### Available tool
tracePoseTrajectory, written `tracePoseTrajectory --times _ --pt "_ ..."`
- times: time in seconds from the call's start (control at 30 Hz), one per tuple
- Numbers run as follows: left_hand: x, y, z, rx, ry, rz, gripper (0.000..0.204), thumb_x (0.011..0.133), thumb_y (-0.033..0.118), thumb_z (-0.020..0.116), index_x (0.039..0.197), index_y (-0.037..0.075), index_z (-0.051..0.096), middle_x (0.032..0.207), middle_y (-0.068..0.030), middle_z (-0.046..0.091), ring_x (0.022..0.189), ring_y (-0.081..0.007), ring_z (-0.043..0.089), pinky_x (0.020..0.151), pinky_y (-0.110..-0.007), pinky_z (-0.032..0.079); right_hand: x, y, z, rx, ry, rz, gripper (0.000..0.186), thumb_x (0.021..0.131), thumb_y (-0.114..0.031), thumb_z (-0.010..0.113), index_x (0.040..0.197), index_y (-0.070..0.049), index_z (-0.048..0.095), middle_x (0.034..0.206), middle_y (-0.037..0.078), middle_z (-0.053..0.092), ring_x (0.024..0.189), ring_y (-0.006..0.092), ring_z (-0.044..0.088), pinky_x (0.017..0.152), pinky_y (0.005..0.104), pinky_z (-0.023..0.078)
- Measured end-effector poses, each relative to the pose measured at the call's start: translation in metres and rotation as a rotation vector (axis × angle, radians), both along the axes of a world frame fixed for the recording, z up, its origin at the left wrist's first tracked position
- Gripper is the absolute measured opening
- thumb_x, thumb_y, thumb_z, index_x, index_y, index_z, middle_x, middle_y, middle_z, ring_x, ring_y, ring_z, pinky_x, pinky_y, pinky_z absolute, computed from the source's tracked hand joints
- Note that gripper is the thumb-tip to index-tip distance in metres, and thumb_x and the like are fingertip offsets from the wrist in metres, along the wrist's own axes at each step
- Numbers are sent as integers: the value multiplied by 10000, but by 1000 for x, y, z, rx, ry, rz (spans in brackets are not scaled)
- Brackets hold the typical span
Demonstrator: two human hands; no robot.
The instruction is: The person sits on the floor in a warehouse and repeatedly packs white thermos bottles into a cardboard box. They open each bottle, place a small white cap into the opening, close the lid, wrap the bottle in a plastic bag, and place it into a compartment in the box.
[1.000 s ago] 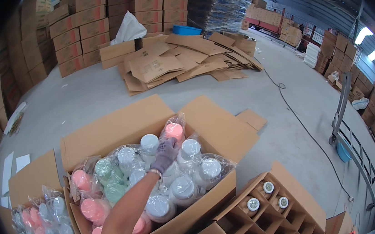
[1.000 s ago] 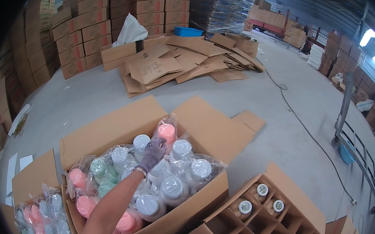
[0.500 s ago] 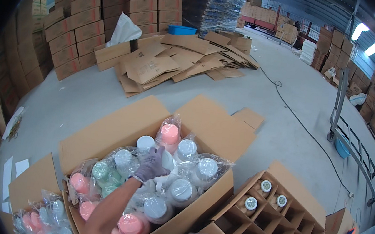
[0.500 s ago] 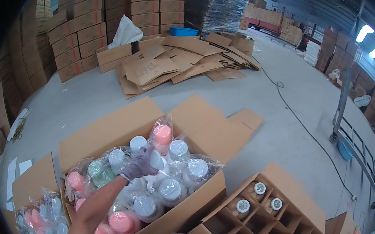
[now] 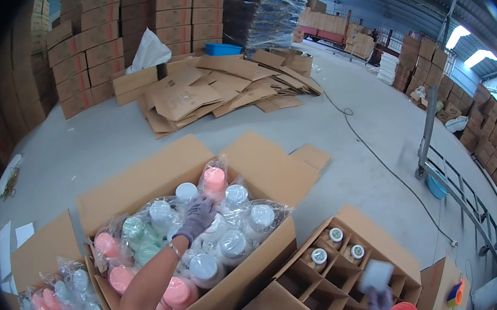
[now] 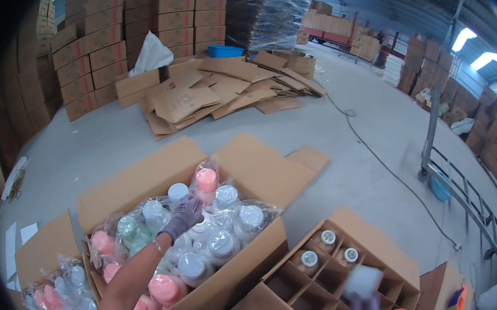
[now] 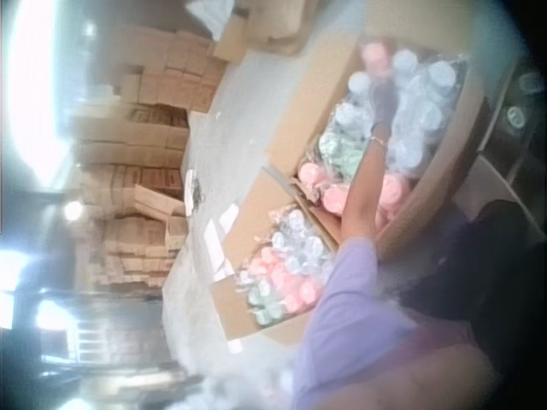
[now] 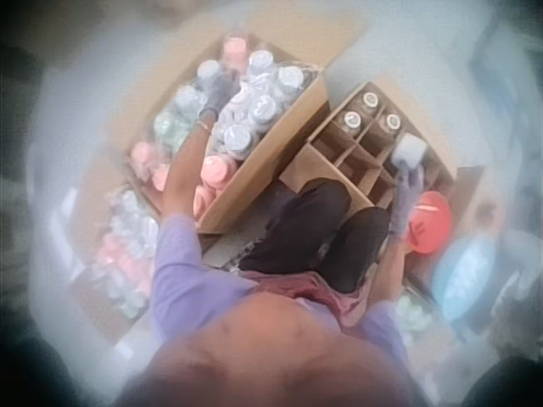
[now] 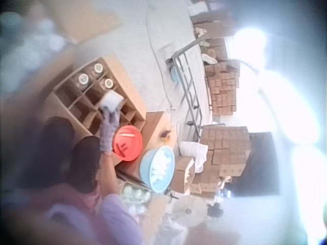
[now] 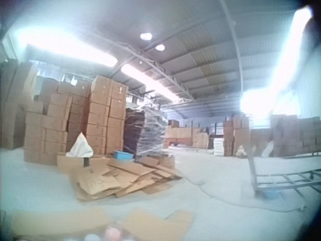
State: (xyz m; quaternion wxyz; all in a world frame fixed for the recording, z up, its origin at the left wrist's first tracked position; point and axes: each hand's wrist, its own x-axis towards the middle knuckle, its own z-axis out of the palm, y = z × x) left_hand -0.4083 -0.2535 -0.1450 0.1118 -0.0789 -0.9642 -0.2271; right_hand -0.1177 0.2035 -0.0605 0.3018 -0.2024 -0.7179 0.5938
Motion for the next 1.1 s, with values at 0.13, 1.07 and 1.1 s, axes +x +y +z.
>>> tracePoseTrajectory --times 0.13,1.07,1.1 --pt "5 9 -48 -449 -360 85 482 797 519 701 1159 201 682 1294 -143 561 1265 -349 481 1001 -593 347 138 148 -51 1311 -444 -306 531 921 -241 670 1397 -59 521 1210 203 629 1128 328 610 934 423 504" --pt "357 261 108 1343 -1106 -855 654 1057 478 337 1433 -46 447 1390 -163 554 1297 -240 525 1138 -372 365 230 -64 71 471 147 13 284 753 -78 694 965 -16 516 1164 231 595 1108 377 607 977 480 488" --pt "351 260 99 1371 -1149 -934 652 1056 476 334 1423 -48 462 1364 -165 578 1283 -240 539 1133 -365 371 231 -65 71 497 88 131 272 752 -56 683 959 -20 511 1158 211 601 1104 373 604 977 481 487"
